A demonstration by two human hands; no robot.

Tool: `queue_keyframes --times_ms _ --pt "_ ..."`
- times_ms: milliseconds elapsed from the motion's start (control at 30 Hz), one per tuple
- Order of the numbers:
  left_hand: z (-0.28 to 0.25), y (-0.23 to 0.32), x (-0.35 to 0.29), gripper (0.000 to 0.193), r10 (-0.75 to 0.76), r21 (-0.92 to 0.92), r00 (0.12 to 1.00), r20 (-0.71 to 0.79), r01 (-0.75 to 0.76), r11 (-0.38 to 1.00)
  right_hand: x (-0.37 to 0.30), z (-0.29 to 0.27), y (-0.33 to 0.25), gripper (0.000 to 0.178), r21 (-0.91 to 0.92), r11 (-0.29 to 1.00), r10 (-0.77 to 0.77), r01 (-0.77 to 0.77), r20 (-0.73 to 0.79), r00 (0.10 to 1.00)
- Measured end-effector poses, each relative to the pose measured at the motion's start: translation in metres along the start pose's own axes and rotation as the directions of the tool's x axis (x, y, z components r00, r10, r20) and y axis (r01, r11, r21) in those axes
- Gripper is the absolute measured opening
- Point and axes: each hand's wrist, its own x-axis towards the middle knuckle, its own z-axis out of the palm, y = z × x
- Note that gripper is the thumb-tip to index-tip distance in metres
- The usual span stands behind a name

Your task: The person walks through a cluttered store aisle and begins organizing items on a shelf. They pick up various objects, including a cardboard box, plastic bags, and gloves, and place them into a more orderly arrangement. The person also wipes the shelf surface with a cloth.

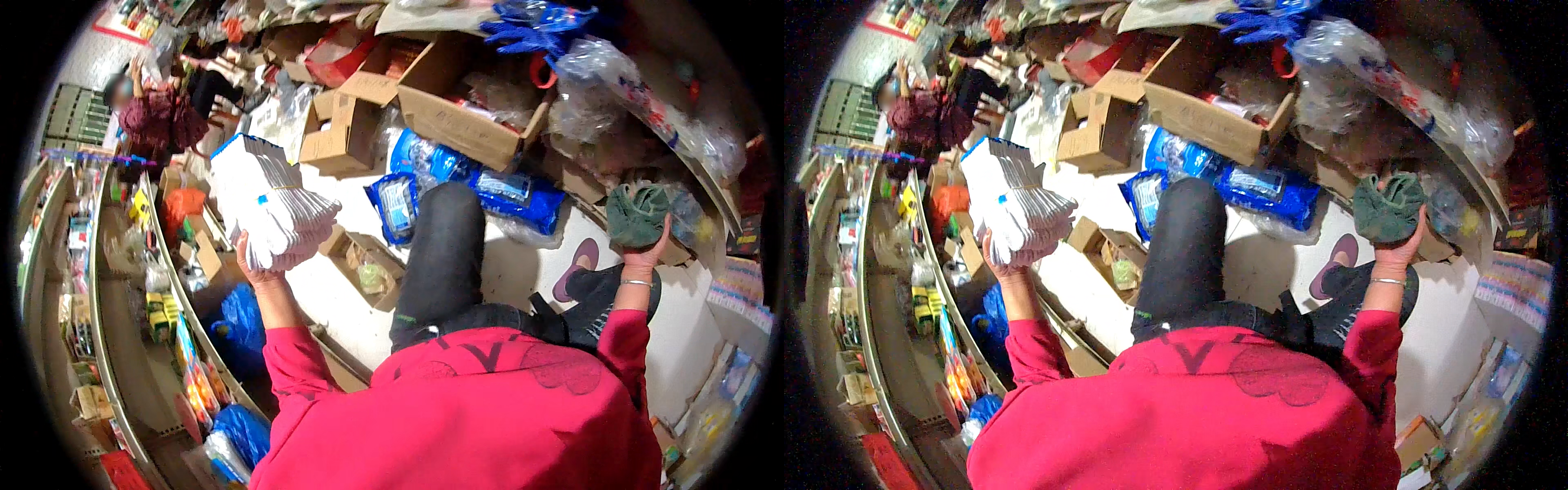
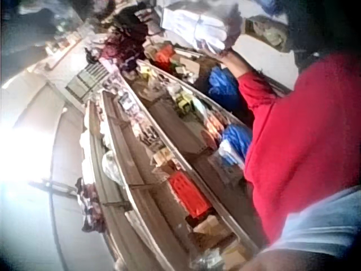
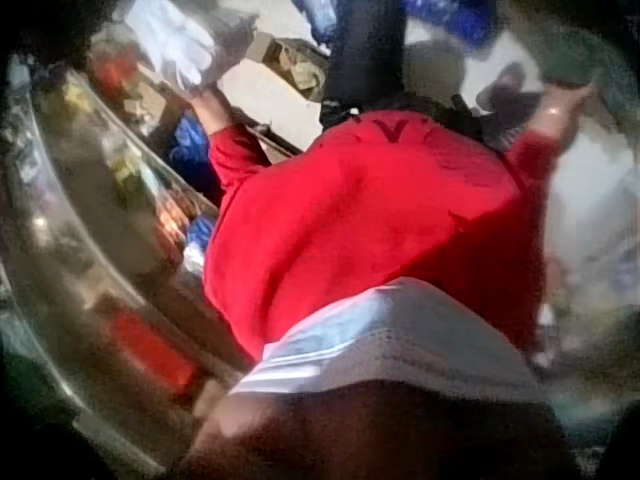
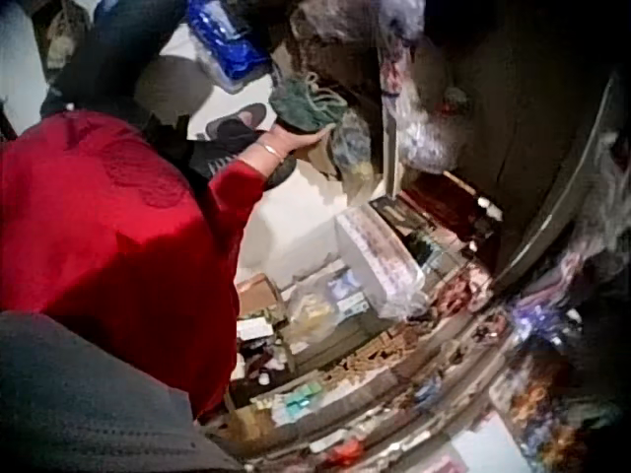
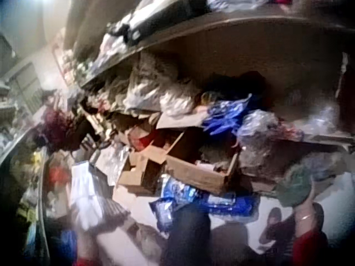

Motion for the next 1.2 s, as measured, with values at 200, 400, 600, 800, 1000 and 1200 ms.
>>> queue_keyframes --times_ms 200,400,600,800,1000,1200 --pt "-0.087 -0.029 -0.021 0.043 -0.112 -0.007 0.981 -0.156 0.112 0.994 -0.001 0.003 0.016 0.051 -0.268 0.963 -0.063 -0.025 -0.312 0.948" --pt "-0.113 -0.143 -0.003 0.04 -0.249 -0.049 0.906 -0.343 0.248 0.968 -0.008 0.008 0.019 0.048 -0.28 0.957 0.012 -0.08 -0.235 0.972" --pt "-0.105 -0.229 0.038 0.036 -0.327 -0.098 0.857 -0.398 0.314 0.944 -0.015 0.036 0.029 0.044 -0.311 0.948 -0.027 -0.069 -0.293 0.956" --pt "-0.115 -0.275 0.071 0.048 -0.403 -0.017 0.872 -0.278 0.415 0.91 -0.009 0.044 0.04 0.044 -0.348 0.933 -0.002 -0.09 -0.256 0.967" --pt "-0.141 -0.335 0.073 0.056 -0.32 0.454 0.799 -0.509 0.565 0.689 -0.001 0.039 0.059 0.045 -0.353 0.921 0.088 -0.166 -0.227 0.97" --pt "-0.212 -0.35 0.064 0.054 -0.427 0.14 0.802 -0.417 0.522 0.842 -0.012 0.046 0.064 0.053 -0.467 0.853 0.045 -0.231 -0.376 0.925"
